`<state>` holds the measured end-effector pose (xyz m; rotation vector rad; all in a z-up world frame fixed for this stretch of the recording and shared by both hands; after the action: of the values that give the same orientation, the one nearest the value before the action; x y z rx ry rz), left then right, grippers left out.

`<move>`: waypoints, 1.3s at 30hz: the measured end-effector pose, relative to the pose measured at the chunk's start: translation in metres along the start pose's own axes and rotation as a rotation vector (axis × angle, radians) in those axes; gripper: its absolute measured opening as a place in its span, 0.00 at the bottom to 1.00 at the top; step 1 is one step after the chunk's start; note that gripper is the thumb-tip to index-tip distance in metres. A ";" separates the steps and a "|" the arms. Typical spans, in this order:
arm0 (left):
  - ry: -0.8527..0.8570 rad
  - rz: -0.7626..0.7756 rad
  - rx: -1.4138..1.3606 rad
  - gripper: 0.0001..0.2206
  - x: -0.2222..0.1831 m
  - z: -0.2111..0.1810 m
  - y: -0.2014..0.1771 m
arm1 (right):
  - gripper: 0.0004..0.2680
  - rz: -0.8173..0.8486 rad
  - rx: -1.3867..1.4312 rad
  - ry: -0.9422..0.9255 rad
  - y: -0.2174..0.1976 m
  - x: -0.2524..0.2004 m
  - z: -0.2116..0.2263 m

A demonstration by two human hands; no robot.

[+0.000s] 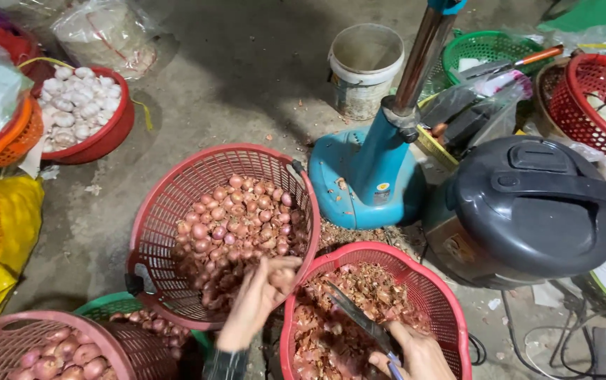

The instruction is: Trimming the roots and stems of shallots using scissors and sorting them into baskets

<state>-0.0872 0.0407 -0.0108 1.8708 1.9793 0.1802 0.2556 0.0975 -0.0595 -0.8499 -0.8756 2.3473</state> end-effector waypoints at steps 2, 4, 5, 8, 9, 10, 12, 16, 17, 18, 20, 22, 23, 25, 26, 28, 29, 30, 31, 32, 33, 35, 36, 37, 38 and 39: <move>0.016 0.219 -0.323 0.30 -0.010 0.016 0.015 | 0.21 -0.007 0.009 -0.115 -0.008 -0.002 0.011; 0.008 0.179 -0.259 0.27 -0.024 0.024 0.030 | 0.23 -0.032 -0.049 -0.162 -0.004 -0.001 0.007; 0.005 0.135 -0.193 0.28 -0.032 0.026 0.037 | 0.26 -0.054 -0.110 -0.215 -0.002 -0.001 0.007; 0.032 0.097 0.101 0.23 -0.045 0.054 0.042 | 0.28 -0.088 -0.182 -0.303 -0.006 -0.002 0.016; 0.026 0.102 0.099 0.23 -0.049 0.047 0.048 | 0.28 -0.087 -0.179 -0.295 -0.009 -0.004 0.022; -0.148 0.099 0.085 0.22 -0.051 0.041 0.054 | 0.27 -0.088 -0.184 -0.319 -0.013 -0.005 0.029; -0.328 0.102 0.070 0.22 -0.054 0.031 0.065 | 0.28 -0.089 -0.188 -0.334 -0.018 -0.007 0.035; -0.260 0.185 0.034 0.17 -0.055 0.028 0.070 | 0.29 -0.028 -0.177 -0.330 -0.016 -0.007 0.036; -0.181 0.242 0.031 0.15 -0.056 0.031 0.069 | 0.32 -0.003 -0.173 -0.325 -0.015 -0.007 0.035; -0.181 0.241 0.029 0.15 -0.057 0.043 0.066 | 0.32 -0.001 -0.173 -0.325 -0.014 -0.008 0.035; -0.281 0.104 -0.241 0.17 -0.059 0.068 0.059 | 0.20 0.015 -0.132 -0.311 -0.015 -0.009 0.035; -0.294 0.080 -0.295 0.16 -0.059 0.079 0.056 | 0.22 0.023 -0.125 -0.303 -0.015 -0.009 0.035; -0.307 0.053 -0.352 0.15 -0.059 0.084 0.055 | 0.25 0.034 -0.118 -0.295 -0.015 -0.010 0.034; -0.302 0.039 -0.375 0.16 -0.059 0.102 0.048 | 0.22 0.036 -0.107 -0.301 -0.012 -0.010 0.031; -0.295 0.022 -0.398 0.18 -0.059 0.111 0.045 | 0.20 0.037 -0.097 -0.310 -0.010 -0.010 0.029; -0.308 0.058 -0.398 0.17 -0.056 0.096 0.055 | 0.20 0.087 -0.076 -0.212 -0.003 -0.011 0.022; -0.318 0.093 -0.397 0.17 -0.055 0.088 0.060 | 0.21 0.137 -0.058 -0.117 0.001 -0.010 0.018; -0.320 0.095 -0.395 0.17 -0.054 0.089 0.062 | 0.21 0.135 -0.056 -0.114 -0.002 -0.009 0.025; -0.295 0.088 -0.392 0.16 -0.054 0.091 0.065 | 0.18 0.118 0.066 -0.140 -0.005 -0.008 0.031; -0.270 0.080 -0.390 0.15 -0.053 0.093 0.068 | 0.16 0.101 0.188 -0.166 -0.008 -0.008 0.037; -0.275 0.085 -0.392 0.15 -0.051 0.095 0.074 | 0.16 0.100 0.189 -0.159 -0.003 -0.006 0.038; -0.225 0.088 -0.448 0.05 -0.047 0.098 0.088 | 0.27 -0.004 0.270 -0.177 0.005 -0.003 0.040; -0.231 0.092 -0.451 0.05 -0.045 0.092 0.097 | 0.27 -0.005 0.271 -0.169 0.003 -0.002 0.044; -0.374 0.035 -0.423 0.14 -0.044 0.086 0.104 | 0.26 -0.029 0.250 -0.191 0.001 0.000 0.049; -0.517 -0.022 -0.393 0.26 -0.042 0.080 0.111 | 0.25 -0.054 0.228 -0.212 -0.002 0.003 0.054; -0.521 -0.019 -0.390 0.26 -0.041 0.075 0.113 | 0.25 -0.057 0.230 -0.208 -0.009 0.001 0.059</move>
<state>0.0465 -0.0027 -0.0289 1.4638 1.4816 0.0575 0.2161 0.0800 -0.0182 -0.4890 -0.6805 2.4569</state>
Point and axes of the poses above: each hand's wrist, its own x-axis towards the middle knuckle, its own y-axis out of the palm, z = x × y, the point moved 1 cm from there along x, towards the middle knuckle, and after that the axes turned 12 degrees about z, right-handed, at the moved point
